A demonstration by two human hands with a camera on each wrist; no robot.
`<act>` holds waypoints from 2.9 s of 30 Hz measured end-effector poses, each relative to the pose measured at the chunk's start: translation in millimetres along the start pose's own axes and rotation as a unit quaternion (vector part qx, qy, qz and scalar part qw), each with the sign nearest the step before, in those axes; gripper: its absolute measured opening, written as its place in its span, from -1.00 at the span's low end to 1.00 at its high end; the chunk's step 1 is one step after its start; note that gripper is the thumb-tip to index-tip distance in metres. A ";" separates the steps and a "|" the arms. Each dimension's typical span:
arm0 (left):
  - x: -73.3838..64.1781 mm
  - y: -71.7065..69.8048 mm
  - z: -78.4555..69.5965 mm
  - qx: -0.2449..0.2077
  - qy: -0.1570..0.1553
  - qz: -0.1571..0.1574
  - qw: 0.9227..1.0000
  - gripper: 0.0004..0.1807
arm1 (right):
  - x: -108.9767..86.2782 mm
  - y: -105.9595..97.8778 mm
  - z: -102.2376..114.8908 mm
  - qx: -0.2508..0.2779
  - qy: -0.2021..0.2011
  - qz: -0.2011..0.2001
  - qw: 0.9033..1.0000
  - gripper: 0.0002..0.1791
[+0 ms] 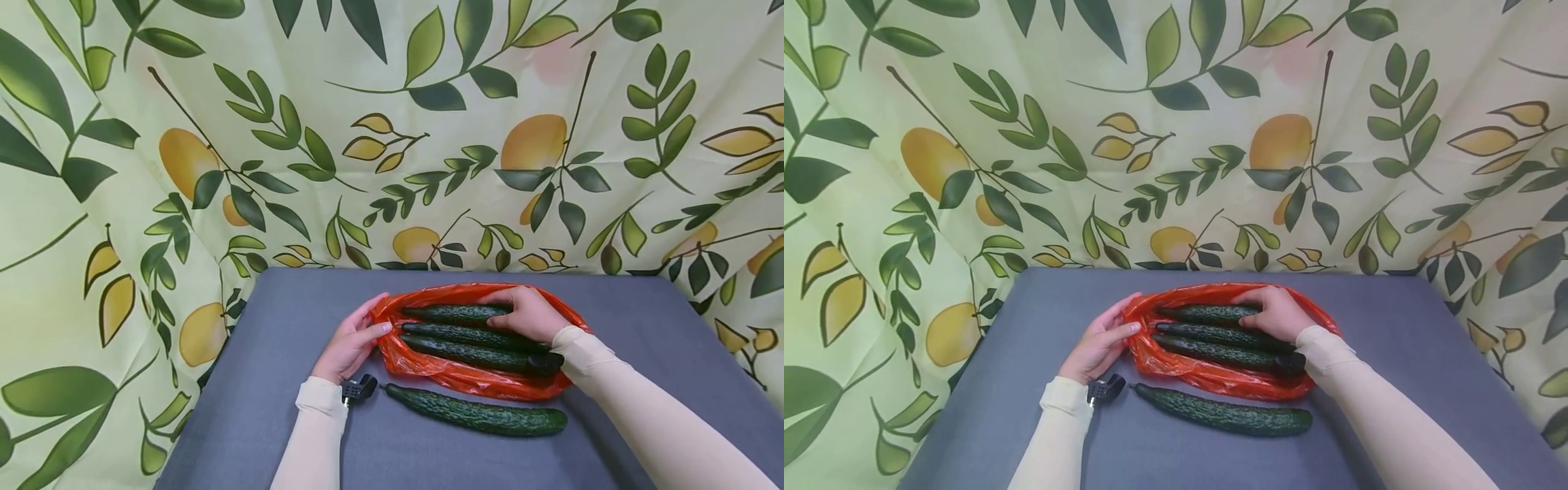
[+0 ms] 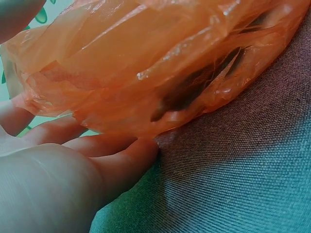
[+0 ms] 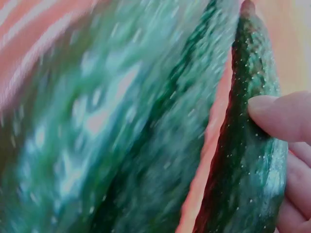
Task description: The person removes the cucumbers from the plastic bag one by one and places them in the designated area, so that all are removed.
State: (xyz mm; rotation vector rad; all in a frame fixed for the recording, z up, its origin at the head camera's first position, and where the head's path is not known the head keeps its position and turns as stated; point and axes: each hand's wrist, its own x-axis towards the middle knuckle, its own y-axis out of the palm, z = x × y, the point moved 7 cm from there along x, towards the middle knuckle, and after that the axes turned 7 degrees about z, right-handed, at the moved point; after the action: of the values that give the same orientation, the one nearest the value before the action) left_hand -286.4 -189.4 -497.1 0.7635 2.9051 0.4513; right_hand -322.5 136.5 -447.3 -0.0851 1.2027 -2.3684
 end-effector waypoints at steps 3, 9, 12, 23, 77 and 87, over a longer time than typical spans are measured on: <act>0.6 0.9 0.2 0.002 0.000 -0.003 1.000 -0.21 | -8.0 0.1 5.4 0.011 0.005 -0.001 1.000 -0.54; 0.8 1.0 4.4 -0.008 -0.003 -0.015 1.000 -0.26 | -24.3 2.7 9.4 0.000 -0.001 -0.022 1.000 -0.53; 1.5 2.6 6.7 -0.008 -0.005 -0.009 1.000 -0.22 | -35.5 2.4 10.5 -0.008 -0.006 -0.034 0.999 -0.53; 0.6 2.4 8.2 -0.010 0.000 -0.006 1.000 -0.21 | -86.2 -2.9 25.5 -0.001 -0.002 -0.063 0.998 -0.53; -1.2 3.9 -0.6 -0.023 0.026 0.014 0.999 -0.19 | -177.2 130.7 64.4 0.033 0.005 -0.025 0.999 -0.54; -2.0 5.1 -1.8 -0.027 0.027 0.011 0.999 -0.26 | -174.4 131.0 64.6 0.015 0.009 -0.007 1.000 -0.51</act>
State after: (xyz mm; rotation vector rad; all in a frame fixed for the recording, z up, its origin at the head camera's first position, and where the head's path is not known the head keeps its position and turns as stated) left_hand -282.6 -186.6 -493.8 0.7883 2.9223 0.5597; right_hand -100.7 100.0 -481.9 -0.0632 1.1772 -2.4033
